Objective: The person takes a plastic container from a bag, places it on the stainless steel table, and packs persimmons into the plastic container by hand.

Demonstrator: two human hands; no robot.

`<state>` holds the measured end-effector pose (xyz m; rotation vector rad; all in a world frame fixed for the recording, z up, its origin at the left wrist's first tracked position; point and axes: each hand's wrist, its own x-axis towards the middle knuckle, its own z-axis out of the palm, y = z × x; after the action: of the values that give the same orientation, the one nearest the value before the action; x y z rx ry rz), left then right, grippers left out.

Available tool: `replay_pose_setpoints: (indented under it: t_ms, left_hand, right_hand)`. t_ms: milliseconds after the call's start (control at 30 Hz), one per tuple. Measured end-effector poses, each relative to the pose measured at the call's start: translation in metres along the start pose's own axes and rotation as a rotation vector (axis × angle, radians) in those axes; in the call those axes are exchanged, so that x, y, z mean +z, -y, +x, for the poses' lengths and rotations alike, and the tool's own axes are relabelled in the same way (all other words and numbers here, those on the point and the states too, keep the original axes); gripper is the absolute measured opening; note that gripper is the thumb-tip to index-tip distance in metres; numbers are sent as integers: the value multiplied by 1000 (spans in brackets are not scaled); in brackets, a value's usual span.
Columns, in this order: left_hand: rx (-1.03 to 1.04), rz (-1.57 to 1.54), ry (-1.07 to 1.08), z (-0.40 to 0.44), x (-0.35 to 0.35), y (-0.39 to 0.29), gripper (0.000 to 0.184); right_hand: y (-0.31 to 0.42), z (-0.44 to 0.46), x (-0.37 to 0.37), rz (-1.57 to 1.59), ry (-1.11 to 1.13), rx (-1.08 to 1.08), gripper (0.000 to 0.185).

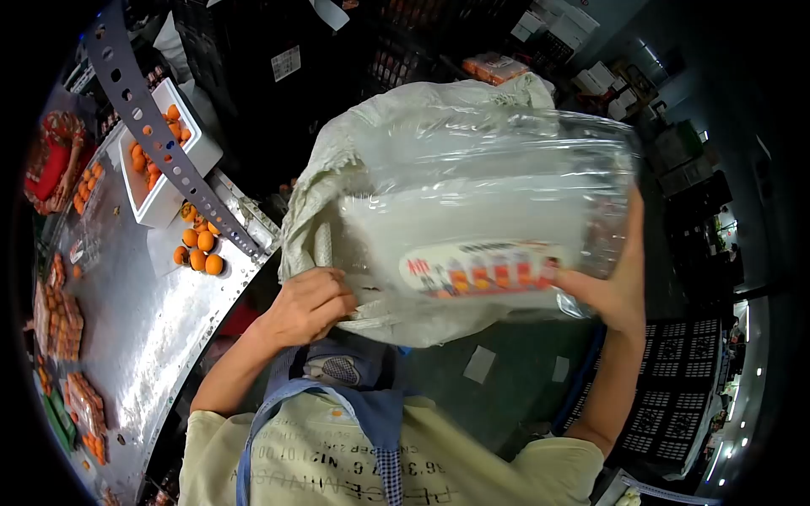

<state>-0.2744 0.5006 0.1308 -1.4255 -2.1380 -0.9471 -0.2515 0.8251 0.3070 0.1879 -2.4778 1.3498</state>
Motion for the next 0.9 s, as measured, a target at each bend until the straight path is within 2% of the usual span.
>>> replay_pose_setpoints:
  t_ms: [33,200,300,333,367,400,433,467,500,567,667,733,767,833,900]
  left_hand:
    - [17,-14,-9,5,-3,-2,13]
    - [182,75,-115,12,3,-15,13]
    - [205,15,-240,16,2,-16,11]
    - [67,-39,-393,17,5,-8,15]
    - [-187,192,-497,11,2,1,37]
    - [-611,211,-574,29,-15,3,66]
    - [-757,180,-533,33,-15,25,88]
    - [-859,141,-446,35,-12,44,96]
    - [-884,8,-358,29,-2,64,87]
    - [-1086,-441,-6,22,15,103,59]
    - [-1102,-777,-705,23,11,109,36]
    - [-1003,-1231,-814,29,-26,101,28]
    - [-936,-1460,-858,35,-50,93,25]
    - [-944,-1460,-869,53,-72,76,26]
    - [-938,-1436,-846,66,-83,61,29]
  right_hand:
    - [-2,8,6,-147,20,-71,111]
    - [24,40,15,-228,233,-10,114]
    - [50,59,17,-309,327,124,112]
    - [54,67,20,-337,348,139,110]
    - [52,76,21,-339,357,139,110]
    - [49,85,20,-343,363,138,110]
    - [48,91,21,-347,370,141,110]
    - [58,96,27,-323,353,190,110]
    - [61,102,29,-362,346,181,110]
    - [67,118,24,-447,324,161,111]
    - [85,132,28,-408,333,185,110]
    - [85,132,42,-398,342,176,106]
    - [84,134,52,-342,404,247,104]
    - [81,135,74,-243,491,347,107]
    - [85,147,88,-193,438,343,107]
